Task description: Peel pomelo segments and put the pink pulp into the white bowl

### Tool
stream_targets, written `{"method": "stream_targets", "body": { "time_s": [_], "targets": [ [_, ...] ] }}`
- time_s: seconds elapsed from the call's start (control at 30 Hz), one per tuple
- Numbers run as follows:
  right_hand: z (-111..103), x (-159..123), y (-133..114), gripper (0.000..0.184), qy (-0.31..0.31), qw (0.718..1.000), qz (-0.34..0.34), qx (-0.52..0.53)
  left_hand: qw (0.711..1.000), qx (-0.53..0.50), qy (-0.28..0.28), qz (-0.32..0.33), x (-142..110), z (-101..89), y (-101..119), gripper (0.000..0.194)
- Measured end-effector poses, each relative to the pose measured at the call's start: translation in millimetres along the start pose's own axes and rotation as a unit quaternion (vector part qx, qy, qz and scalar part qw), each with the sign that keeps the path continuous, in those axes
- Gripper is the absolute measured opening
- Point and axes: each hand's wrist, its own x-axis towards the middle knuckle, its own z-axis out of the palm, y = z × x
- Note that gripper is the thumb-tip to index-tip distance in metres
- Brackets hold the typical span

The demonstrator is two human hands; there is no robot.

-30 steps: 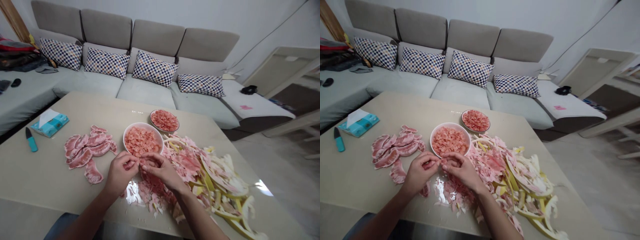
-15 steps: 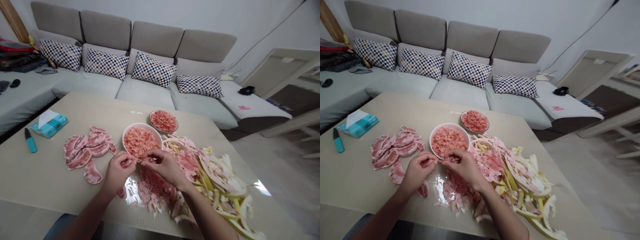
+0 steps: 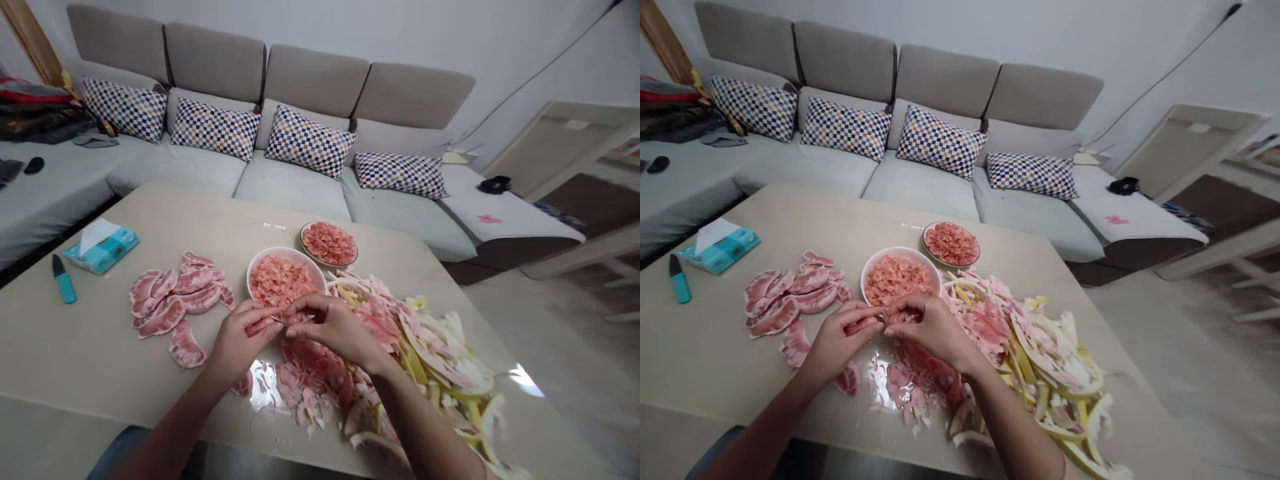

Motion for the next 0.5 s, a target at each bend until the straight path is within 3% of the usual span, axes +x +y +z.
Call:
{"method": "stream_targets", "body": {
  "time_s": [0.13,0.33,0.5],
  "targets": [
    [1.8,-0.3,-1.8,0.015,-0.008,0.999,-0.040,-0.032,1.000,0.014,-0.025,0.001,0.9,-2.5,-2.0,0.018],
    [3.5,-1.1,-3.5,0.011,-0.008,0.996,-0.055,-0.070,0.999,0.019,-0.011,0.025,2.1,-4.4,-1.0,0.009],
    [-0.6,2.1,-0.8,0.003,-0.021,0.996,-0.046,-0.077,0.993,-0.080,-0.029,-0.082,2.4,-3.7,1.6,0.014]
  ]
}}
